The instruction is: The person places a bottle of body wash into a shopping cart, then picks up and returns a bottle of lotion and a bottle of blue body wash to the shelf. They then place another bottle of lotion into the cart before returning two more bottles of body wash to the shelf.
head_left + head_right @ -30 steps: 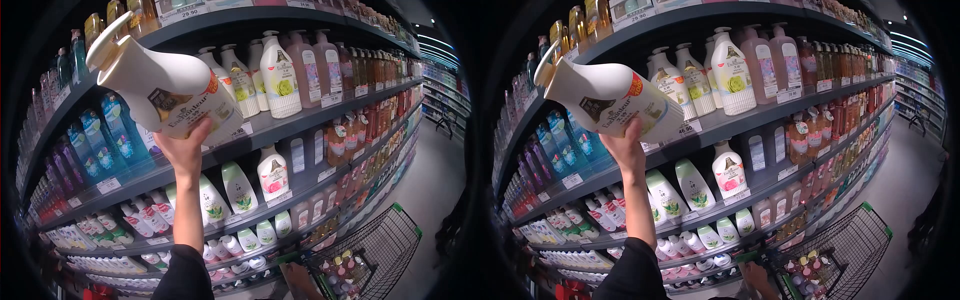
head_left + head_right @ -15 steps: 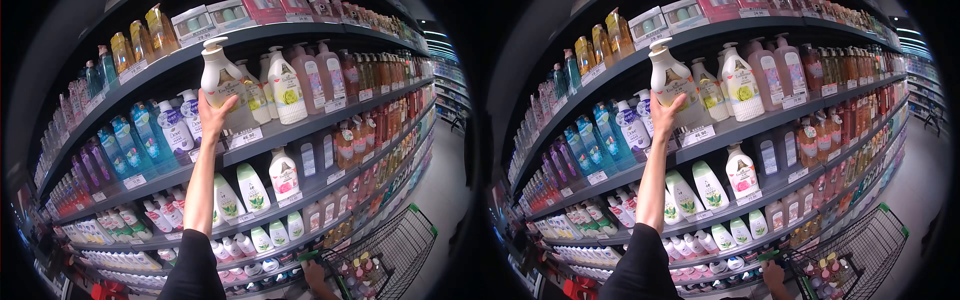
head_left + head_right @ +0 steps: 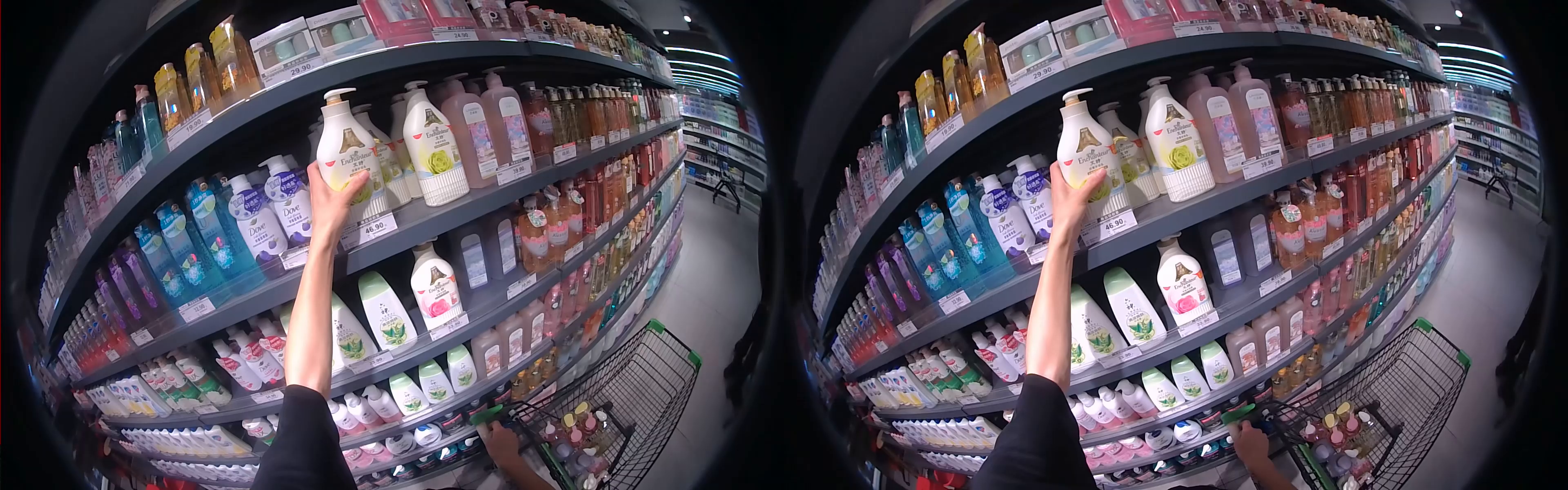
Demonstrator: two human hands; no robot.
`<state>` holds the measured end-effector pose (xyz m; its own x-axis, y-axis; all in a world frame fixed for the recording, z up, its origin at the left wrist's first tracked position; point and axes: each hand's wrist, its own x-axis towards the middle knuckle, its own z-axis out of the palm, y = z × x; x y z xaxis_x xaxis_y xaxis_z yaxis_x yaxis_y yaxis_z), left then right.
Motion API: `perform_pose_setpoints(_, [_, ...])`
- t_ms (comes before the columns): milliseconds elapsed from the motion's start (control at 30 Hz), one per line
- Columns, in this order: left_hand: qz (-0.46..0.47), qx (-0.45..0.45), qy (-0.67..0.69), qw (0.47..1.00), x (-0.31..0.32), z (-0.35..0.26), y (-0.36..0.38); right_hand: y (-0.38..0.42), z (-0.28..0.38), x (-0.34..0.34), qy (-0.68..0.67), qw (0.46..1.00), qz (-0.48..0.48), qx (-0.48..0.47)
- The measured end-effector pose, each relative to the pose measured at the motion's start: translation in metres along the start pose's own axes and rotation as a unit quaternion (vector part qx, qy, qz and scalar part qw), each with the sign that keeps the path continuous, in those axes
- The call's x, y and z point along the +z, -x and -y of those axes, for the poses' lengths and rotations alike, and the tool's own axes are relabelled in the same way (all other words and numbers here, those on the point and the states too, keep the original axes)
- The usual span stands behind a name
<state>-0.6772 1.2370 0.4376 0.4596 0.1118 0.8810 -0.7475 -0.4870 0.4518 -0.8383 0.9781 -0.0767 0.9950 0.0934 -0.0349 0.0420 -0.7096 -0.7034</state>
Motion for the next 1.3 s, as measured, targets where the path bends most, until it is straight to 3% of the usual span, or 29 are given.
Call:
perform_pose_setpoints(100, [-0.029, -0.001, -0.004, 1.000, -0.002, 0.013, -0.003, 0.000, 0.004, -0.007, -0.006, 1.000, 0.009, 0.002])
perform_pose_setpoints(200, [0.010, -0.038, 0.029, 0.999, -0.006, 0.010, -0.006, 0.000, 0.007, -0.017, -0.003, 0.999, 0.041, 0.007])
perform_pose_setpoints(300, [0.040, -0.081, 0.052, 0.995, -0.011, 0.000, -0.003, -0.007, -0.006, -0.022, 0.027, 0.998, 0.040, -0.046])
perform_pose_setpoints(433, [0.049, -0.076, 0.006, 0.996, -0.007, -0.014, 0.004, -0.032, -0.040, -0.053, -0.162, 0.967, 0.049, -0.189])
perform_pose_setpoints(500, [0.041, -0.079, -0.044, 0.995, -0.009, -0.011, 0.001, -0.042, -0.047, -0.081, -0.214, 0.971, 0.088, -0.054])
perform_pose_setpoints(600, [-0.008, 0.015, -0.127, 0.992, -0.011, 0.015, -0.004, -0.046, -0.072, -0.120, -0.353, 0.935, 0.025, 0.024])
perform_pose_setpoints(667, [-0.069, 0.061, -0.287, 0.953, -0.020, 0.034, -0.008, -0.042, -0.096, -0.138, -0.381, 0.922, -0.010, 0.072])
perform_pose_setpoints(700, [-0.074, 0.036, -0.367, 0.927, -0.013, 0.015, 0.000, -0.041, -0.116, -0.144, -0.354, 0.933, -0.028, 0.055])
perform_pose_setpoints(733, [-0.045, 0.085, -0.382, 0.919, -0.016, 0.013, 0.003, -0.035, -0.126, -0.152, -0.393, 0.912, -0.051, 0.102])
perform_pose_setpoints(767, [-0.043, 0.170, -0.476, 0.862, -0.022, 0.017, 0.000, -0.030, -0.144, -0.160, -0.383, 0.917, -0.062, 0.095])
perform_pose_setpoints(800, [-0.114, 0.257, -0.575, 0.769, -0.017, 0.016, 0.004, -0.022, -0.153, -0.172, -0.412, 0.896, -0.070, 0.150])
perform_pose_setpoints(833, [-0.129, 0.319, -0.572, 0.745, -0.004, -0.002, 0.018, -0.015, -0.175, -0.174, -0.396, 0.895, -0.094, 0.179])
perform_pose_setpoints(867, [-0.050, 0.249, -0.404, 0.879, 0.019, -0.028, 0.050, -0.007, -0.192, -0.176, -0.400, 0.889, -0.112, 0.195])
perform_pose_setpoints(900, [-0.035, 0.236, -0.317, 0.918, 0.049, -0.043, 0.092, 0.001, -0.217, -0.174, -0.396, 0.881, -0.128, 0.224])
perform_pose_setpoints(933, [0.014, 0.163, -0.156, 0.974, 0.078, -0.053, 0.138, 0.010, -0.241, -0.174, -0.325, 0.904, -0.126, 0.246])
perform_pose_setpoints(1000, [0.185, 0.141, -0.100, 0.967, 0.112, -0.051, 0.235, 0.028, -0.299, -0.160, -0.184, 0.920, -0.117, 0.326])
perform_pose_setpoints(1033, [0.344, 0.061, -0.086, 0.933, 0.126, -0.062, 0.280, 0.038, -0.327, -0.147, -0.091, 0.922, -0.112, 0.358])
perform_pose_setpoints(1067, [0.430, -0.071, -0.021, 0.900, 0.144, -0.067, 0.326, 0.051, -0.364, -0.130, 0.046, 0.941, -0.081, 0.324])
perform_pose_setpoints(1100, [0.489, -0.062, 0.032, 0.869, 0.152, -0.045, 0.378, 0.062, -0.369, -0.128, 0.045, 0.937, -0.081, 0.337])
perform_pose_setpoints(1133, [0.526, -0.045, 0.085, 0.845, 0.158, -0.035, 0.414, 0.069, -0.367, -0.125, 0.035, 0.924, 0.004, 0.380])
perform_pose_setpoints(1167, [0.541, -0.109, 0.087, 0.829, 0.158, -0.031, 0.451, 0.078, -0.363, -0.120, 0.021, 0.904, 0.090, 0.418])
perform_pose_setpoints(1200, [0.553, -0.136, 0.073, 0.819, 0.155, -0.029, 0.476, 0.083, -0.355, -0.116, -0.022, 0.895, 0.111, 0.431])
perform_pose_setpoints(1233, [0.577, -0.294, 0.069, 0.759, 0.152, -0.035, 0.490, 0.086, -0.347, -0.113, -0.026, 0.891, 0.116, 0.437])
perform_pose_setpoints(1300, [0.577, -0.091, 0.009, 0.812, 0.151, -0.024, 0.517, 0.085, -0.339, -0.108, -0.005, 0.891, 0.231, 0.391])
